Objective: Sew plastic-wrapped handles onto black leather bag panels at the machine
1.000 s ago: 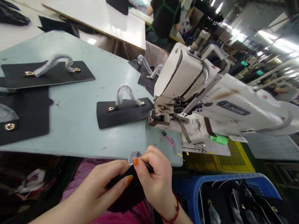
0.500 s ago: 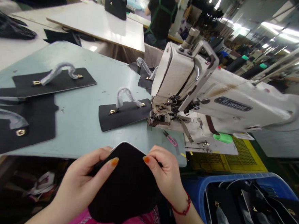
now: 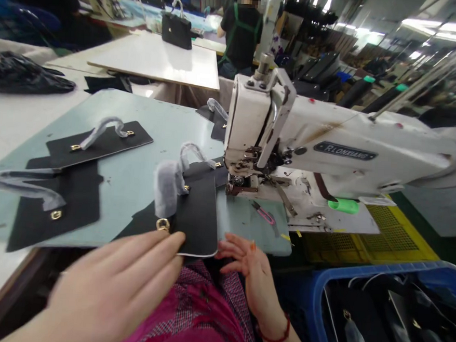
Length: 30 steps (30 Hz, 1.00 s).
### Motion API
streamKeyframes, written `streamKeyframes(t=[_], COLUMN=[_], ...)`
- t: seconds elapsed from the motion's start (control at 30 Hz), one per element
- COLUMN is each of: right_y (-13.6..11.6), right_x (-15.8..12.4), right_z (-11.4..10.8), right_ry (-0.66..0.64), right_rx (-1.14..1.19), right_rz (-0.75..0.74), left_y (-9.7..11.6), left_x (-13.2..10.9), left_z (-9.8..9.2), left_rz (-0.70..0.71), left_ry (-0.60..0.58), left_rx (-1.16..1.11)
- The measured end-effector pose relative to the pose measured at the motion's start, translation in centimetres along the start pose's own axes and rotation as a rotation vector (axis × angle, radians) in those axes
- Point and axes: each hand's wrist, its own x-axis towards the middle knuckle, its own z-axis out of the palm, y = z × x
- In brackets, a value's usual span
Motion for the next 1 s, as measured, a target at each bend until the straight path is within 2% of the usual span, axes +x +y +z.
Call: streamKeyframes(t=[0.03,0.1,0.13,0.2,0.23,0.33,0.4,0.43,0.47,0.53,0.6,0.73,0.87,1.0], right_y=[0.6,2.4,3.4,5.3,5.8,5.0,3.1,2.1,1.1,-0.2,-0.6,0.1,0.3,-0.1], right_x=[-0.3,-0.5,-0.5,-0.4,-0.4,-0.7,-0.9,-0.9,-0.9,-0.6,0.0,2.6,6.5,10.3], right_z=[1.1,2.4,2.7,2.3,2.0,1.0,1.2,1.5,1.9,2.8,3.4,3.3,2.7,2.5], right_ry=[-0.070,-0.098,-0.073,-0.014,-0.007,-0.084,-0.233,-0.321,-0.402,-0.479,-0.413,-0.196,-0.116,-0.058], right_rx=[0.129,0.232,0.218,0.131,0.071,-0.138,-0.221,-0.234,-0.232,-0.214,-0.191,-0.145,-0.095,-0.078], right_rz=[0.111,0.268,0.314,0.349,0.329,0.149,0.043,0.020,0.011,-0.010,-0.017,0.104,0.129,0.087], left_y=[0.5,0.7,0.3,-1.0,-1.8,-3.4,-3.1,-2.7,-2.2,-1.3,-1.1,-3.1,-5.7,-7.8], left_x=[0.2,-0.4,-1.3,-4.0,-5.6,-9.7,-10.7,-10.4,-9.7,-7.3,-4.0,2.6,8.2,12.4], left_z=[2.0,5.9,7.4,9.4,9.9,10.3,10.3,10.3,10.4,10.5,10.6,11.1,11.6,11.7], left_rz=[0.152,0.368,0.370,0.287,0.125,-0.530,-0.922,-1.076,-1.192,-1.301,-1.297,-1.228,-1.052,-0.990], left_ry=[-0.077,-0.198,-0.231,-0.247,-0.235,-0.042,0.053,0.081,0.105,0.145,0.181,0.194,0.197,0.224], left_rx=[0.136,0.334,0.346,0.170,0.069,-0.255,-0.571,-0.751,-0.928,-1.224,-1.398,-1.366,-1.302,-1.259])
